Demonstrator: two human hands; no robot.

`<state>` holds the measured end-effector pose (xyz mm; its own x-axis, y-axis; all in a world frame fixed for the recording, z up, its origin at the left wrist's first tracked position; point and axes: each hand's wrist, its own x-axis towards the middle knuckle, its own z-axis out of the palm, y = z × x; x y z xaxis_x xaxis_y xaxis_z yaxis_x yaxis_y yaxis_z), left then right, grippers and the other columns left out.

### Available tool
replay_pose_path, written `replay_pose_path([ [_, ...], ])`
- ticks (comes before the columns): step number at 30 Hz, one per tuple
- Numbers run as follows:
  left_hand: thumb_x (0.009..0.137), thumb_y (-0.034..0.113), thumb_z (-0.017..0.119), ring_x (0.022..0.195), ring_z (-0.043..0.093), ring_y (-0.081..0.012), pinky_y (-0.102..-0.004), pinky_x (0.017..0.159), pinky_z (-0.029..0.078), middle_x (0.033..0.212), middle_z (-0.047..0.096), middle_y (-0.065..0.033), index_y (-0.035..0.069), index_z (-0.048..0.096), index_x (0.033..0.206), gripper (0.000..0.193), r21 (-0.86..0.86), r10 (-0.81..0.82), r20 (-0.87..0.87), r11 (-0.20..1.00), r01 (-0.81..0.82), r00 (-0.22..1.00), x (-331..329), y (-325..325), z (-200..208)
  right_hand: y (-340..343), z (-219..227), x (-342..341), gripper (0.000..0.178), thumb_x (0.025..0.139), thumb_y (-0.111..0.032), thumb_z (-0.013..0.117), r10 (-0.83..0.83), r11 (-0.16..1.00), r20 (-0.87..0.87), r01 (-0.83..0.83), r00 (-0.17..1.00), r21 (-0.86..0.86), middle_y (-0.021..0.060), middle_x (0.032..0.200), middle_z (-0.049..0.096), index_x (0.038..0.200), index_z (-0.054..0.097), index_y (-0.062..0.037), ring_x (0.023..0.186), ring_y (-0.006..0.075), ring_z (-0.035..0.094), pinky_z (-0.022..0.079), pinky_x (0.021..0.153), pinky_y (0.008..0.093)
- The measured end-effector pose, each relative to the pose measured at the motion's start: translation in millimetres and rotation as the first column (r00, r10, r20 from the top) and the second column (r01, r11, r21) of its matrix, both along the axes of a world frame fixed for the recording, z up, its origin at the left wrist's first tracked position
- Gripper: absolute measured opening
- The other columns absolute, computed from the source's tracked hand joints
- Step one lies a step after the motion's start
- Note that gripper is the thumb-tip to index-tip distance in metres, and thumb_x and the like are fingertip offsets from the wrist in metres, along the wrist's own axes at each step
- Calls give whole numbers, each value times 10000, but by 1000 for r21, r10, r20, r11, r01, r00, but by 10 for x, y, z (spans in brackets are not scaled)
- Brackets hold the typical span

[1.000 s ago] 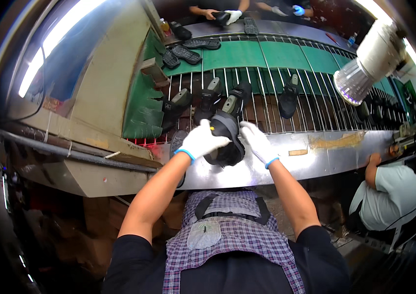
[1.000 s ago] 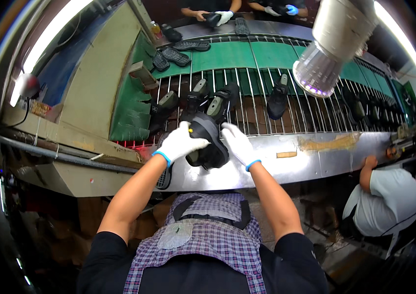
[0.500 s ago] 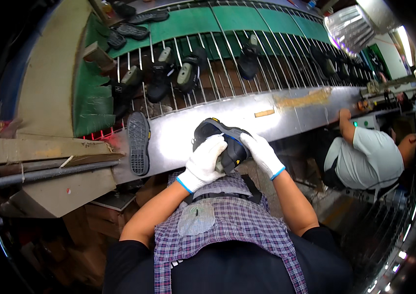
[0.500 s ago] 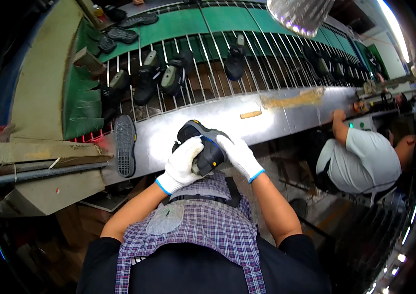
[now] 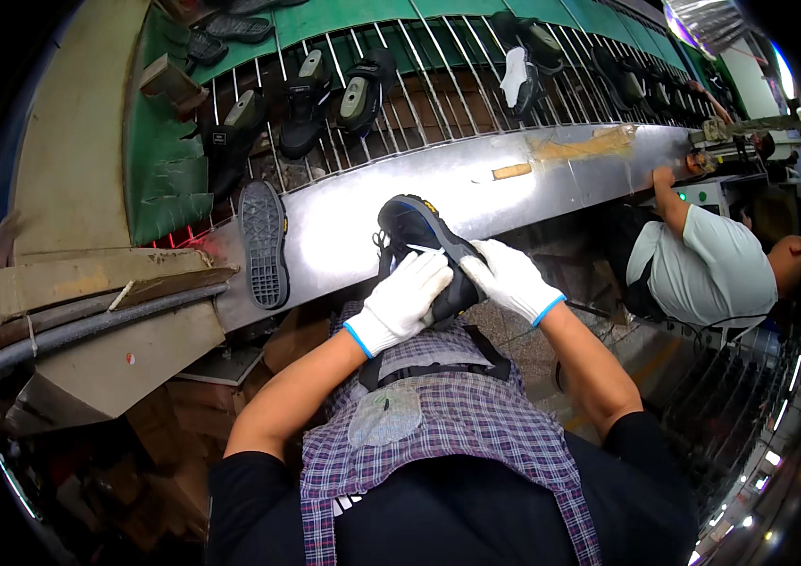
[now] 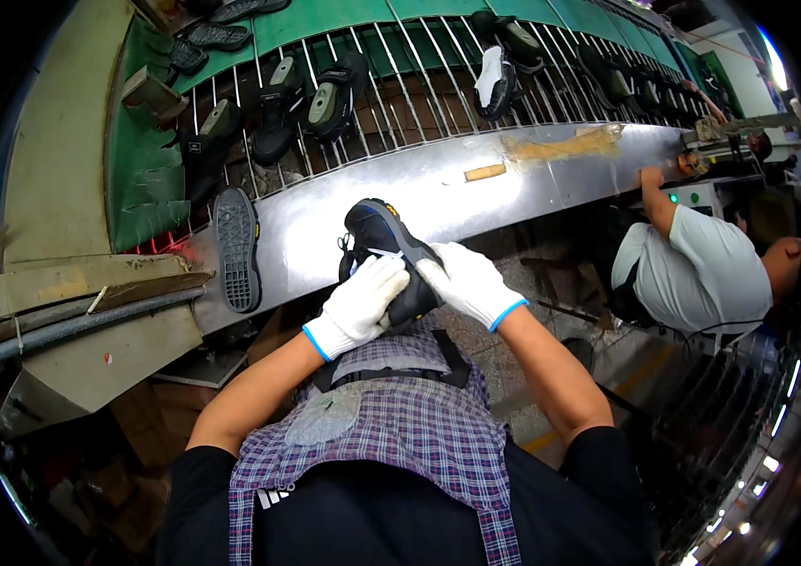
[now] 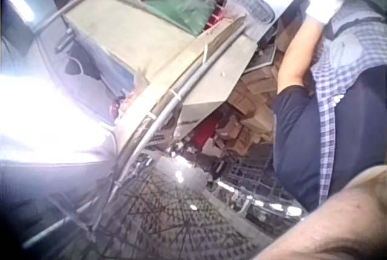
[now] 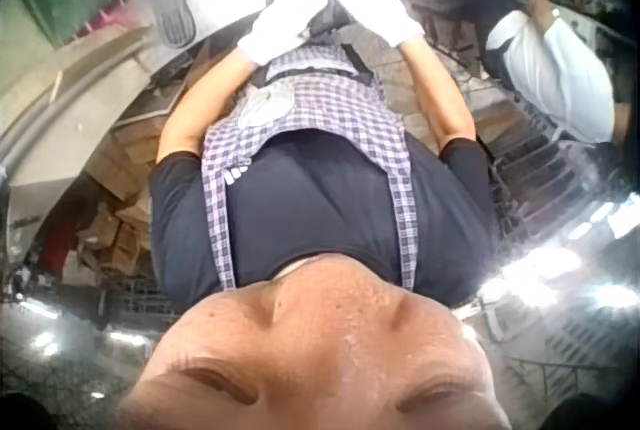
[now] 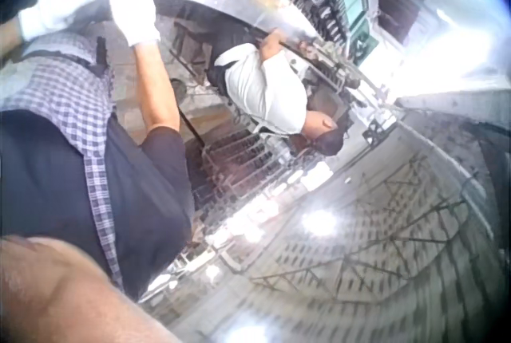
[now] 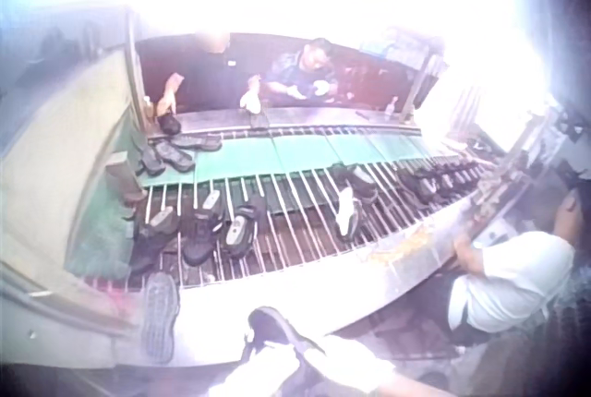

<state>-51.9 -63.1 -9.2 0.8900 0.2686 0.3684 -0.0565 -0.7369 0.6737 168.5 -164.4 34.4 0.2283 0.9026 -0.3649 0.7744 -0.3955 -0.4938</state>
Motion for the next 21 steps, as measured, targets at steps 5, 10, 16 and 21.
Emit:
replay_pose_path([
  [5, 692, 63, 714, 1133, 600, -397, -454, 983, 487, 1223, 594, -210, -35, 593, 1213, 545, 83, -97, 6, 992, 96, 995, -134, 0, -78, 66, 32, -20, 563, 994, -512, 581, 112, 948, -40, -119, 993, -296, 268, 946, 736, 1010, 731, 31, 967, 428, 725, 566, 878, 490],
  [10, 837, 106, 632, 1164, 609, -409, -483, 1008, 506, 1249, 615, -231, -48, 628, 1201, 396, 203, -92, 76, 976, 75, 993, -316, -88, -285, 126, -151, -53, 633, 977, -569, 592, 41, 931, -142, -90, 989, -353, 260, 1084, 750, 1153, 727, 25, 1083, 386, 725, 547, 969, 440],
  [16, 892, 115, 627, 1196, 637, -412, -510, 1052, 517, 1307, 636, -220, -27, 649, 1218, 356, 199, 15, 83, 979, -32, 996, -370, -239, -592, 556, -706, 146, 491, 1104, -423, 514, -232, 920, -528, 8, 817, -392, 79, 849, 669, 1127, 664, 44, 747, 143, 649, 567, 690, 326],
  [21, 935, 157, 625, 1327, 599, -373, -518, 1135, 493, 1400, 631, -177, 42, 670, 1259, 347, 204, 171, -9, 965, -166, 985, -451, -338, -714, 983, -692, 153, 547, 1117, -475, 480, -57, 928, -508, -143, 860, -345, 89, 778, 688, 1068, 655, 41, 638, 175, 672, 583, 621, 324],
])
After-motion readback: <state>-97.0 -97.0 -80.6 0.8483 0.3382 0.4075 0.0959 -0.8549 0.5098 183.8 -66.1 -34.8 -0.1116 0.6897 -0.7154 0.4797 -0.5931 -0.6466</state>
